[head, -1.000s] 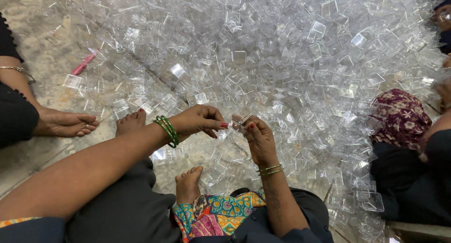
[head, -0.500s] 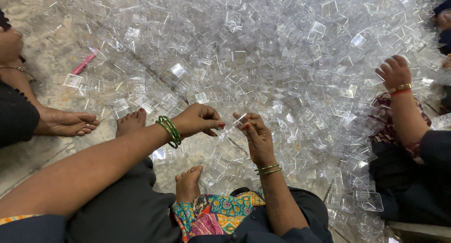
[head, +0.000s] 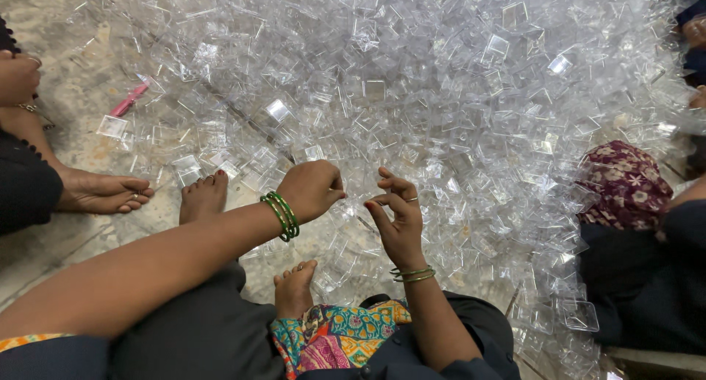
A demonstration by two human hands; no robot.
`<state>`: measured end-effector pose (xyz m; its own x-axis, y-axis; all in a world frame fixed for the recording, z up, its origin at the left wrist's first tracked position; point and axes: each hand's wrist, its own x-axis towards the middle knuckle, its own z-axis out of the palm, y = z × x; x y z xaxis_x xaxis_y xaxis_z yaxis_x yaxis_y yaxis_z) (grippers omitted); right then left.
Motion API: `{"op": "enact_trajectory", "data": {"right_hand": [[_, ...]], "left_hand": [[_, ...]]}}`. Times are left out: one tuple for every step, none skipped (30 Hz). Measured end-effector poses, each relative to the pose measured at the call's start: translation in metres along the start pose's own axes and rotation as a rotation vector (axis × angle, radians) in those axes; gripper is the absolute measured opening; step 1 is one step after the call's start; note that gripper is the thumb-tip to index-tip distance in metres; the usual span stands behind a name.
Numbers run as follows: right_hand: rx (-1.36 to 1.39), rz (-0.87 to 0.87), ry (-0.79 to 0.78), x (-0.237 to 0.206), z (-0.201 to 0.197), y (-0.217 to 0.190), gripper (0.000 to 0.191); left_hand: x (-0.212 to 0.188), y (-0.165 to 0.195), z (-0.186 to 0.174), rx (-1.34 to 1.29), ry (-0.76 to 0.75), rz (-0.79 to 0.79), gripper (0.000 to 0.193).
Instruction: The person sits on the floor among a large pile of small clear plastic boxes and repeatedly picks up a base and lid, pressing them together to close each box by hand, then sets the closed box aside with the pile.
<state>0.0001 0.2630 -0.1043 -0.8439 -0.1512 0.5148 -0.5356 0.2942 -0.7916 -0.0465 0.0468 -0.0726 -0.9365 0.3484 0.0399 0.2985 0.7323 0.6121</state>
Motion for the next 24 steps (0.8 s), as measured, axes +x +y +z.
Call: {"op": "enact_trajectory", "data": {"right_hand": [[-0.003, 0.003, 0.006, 0.001, 0.001, -0.001, 0.005], [-0.033, 0.001, 0.014, 0.001, 0.001, -0.002, 0.005], [-0.062, 0.000, 0.023, 0.002, 0.002, -0.003, 0.005], [-0.091, 0.000, 0.031, 0.002, 0.003, -0.003, 0.006], [-0.073, 0.001, 0.035, 0.002, 0.004, -0.004, 0.005], [-0.055, 0.001, 0.040, 0.002, 0.005, -0.004, 0.004], [-0.037, 0.001, 0.045, 0.002, 0.006, -0.004, 0.004], [-0.047, -0.009, 0.054, 0.003, 0.007, -0.005, 0.004], [-0.056, -0.019, 0.064, 0.003, 0.008, -0.005, 0.005], [-0.066, -0.028, 0.073, 0.003, 0.009, -0.006, 0.005], [-0.080, -0.046, 0.087, 0.004, 0.011, -0.006, 0.005], [-0.093, -0.063, 0.102, 0.005, 0.012, -0.007, 0.006], [-0.106, -0.079, 0.116, 0.006, 0.014, -0.008, 0.006], [-0.140, -0.079, 0.133, 0.007, 0.015, -0.009, 0.007], [-0.174, -0.080, 0.149, 0.007, 0.016, -0.010, 0.008], [-0.209, -0.081, 0.165, 0.008, 0.016, -0.010, 0.008], [-0.217, -0.078, 0.178, 0.008, 0.016, -0.011, 0.009], [-0.226, -0.075, 0.192, 0.007, 0.014, -0.011, 0.009], [-0.234, -0.073, 0.205, 0.007, 0.012, -0.011, 0.009], [-0.256, -0.103, 0.226, 0.006, 0.007, -0.010, 0.009], [-0.277, -0.134, 0.245, 0.005, 0.000, -0.009, 0.010], [-0.296, -0.167, 0.270, 0.006, -0.007, -0.007, 0.010], [-0.155, -0.124, 0.251, 0.007, -0.011, -0.004, 0.008], [-0.013, -0.081, 0.230, 0.009, -0.014, 0.000, 0.007]], "left_hand": [[0.000, 0.001, 0.000, 0.039, 0.017, 0.028, 0.017], [0.000, 0.002, 0.001, 0.079, 0.035, 0.055, 0.019], [0.000, 0.002, 0.002, 0.119, 0.051, 0.083, 0.020], [0.000, 0.002, 0.003, 0.164, 0.055, 0.109, 0.022], [0.001, 0.002, 0.004, 0.211, 0.058, 0.135, 0.024], [0.002, 0.001, 0.005, 0.257, 0.061, 0.163, 0.026], [0.002, 0.000, 0.008, 0.280, 0.067, 0.163, 0.026], [0.003, -0.001, 0.011, 0.303, 0.074, 0.164, 0.027], [0.005, -0.002, 0.013, 0.325, 0.081, 0.163, 0.027], [0.006, -0.004, 0.017, 0.318, 0.112, 0.165, 0.026], [0.009, -0.005, 0.021, 0.312, 0.143, 0.168, 0.024], [0.011, -0.006, 0.025, 0.305, 0.173, 0.170, 0.023], [0.014, -0.007, 0.029, 0.294, 0.179, 0.150, 0.024], [0.017, -0.008, 0.034, 0.284, 0.185, 0.130, 0.026], [0.021, -0.008, 0.037, 0.274, 0.192, 0.111, 0.027], [0.024, -0.010, 0.039, 0.266, 0.217, 0.102, 0.025], [0.027, -0.012, 0.039, 0.256, 0.243, 0.094, 0.024], [0.031, -0.014, 0.038, 0.246, 0.268, 0.085, 0.022], [0.035, -0.019, 0.033, 0.259, 0.258, -0.025, 0.020], [0.038, -0.026, 0.026, 0.269, 0.249, -0.138, 0.017], [0.041, -0.034, 0.017, 0.129, 0.262, -0.311, 0.024], [0.044, -0.042, 0.008, -0.009, 0.272, -0.478, 0.031], [0.045, -0.046, 0.002, -0.064, 0.356, -0.416, 0.027], [0.046, -0.049, -0.002, -0.121, 0.440, -0.355, 0.023]]}}
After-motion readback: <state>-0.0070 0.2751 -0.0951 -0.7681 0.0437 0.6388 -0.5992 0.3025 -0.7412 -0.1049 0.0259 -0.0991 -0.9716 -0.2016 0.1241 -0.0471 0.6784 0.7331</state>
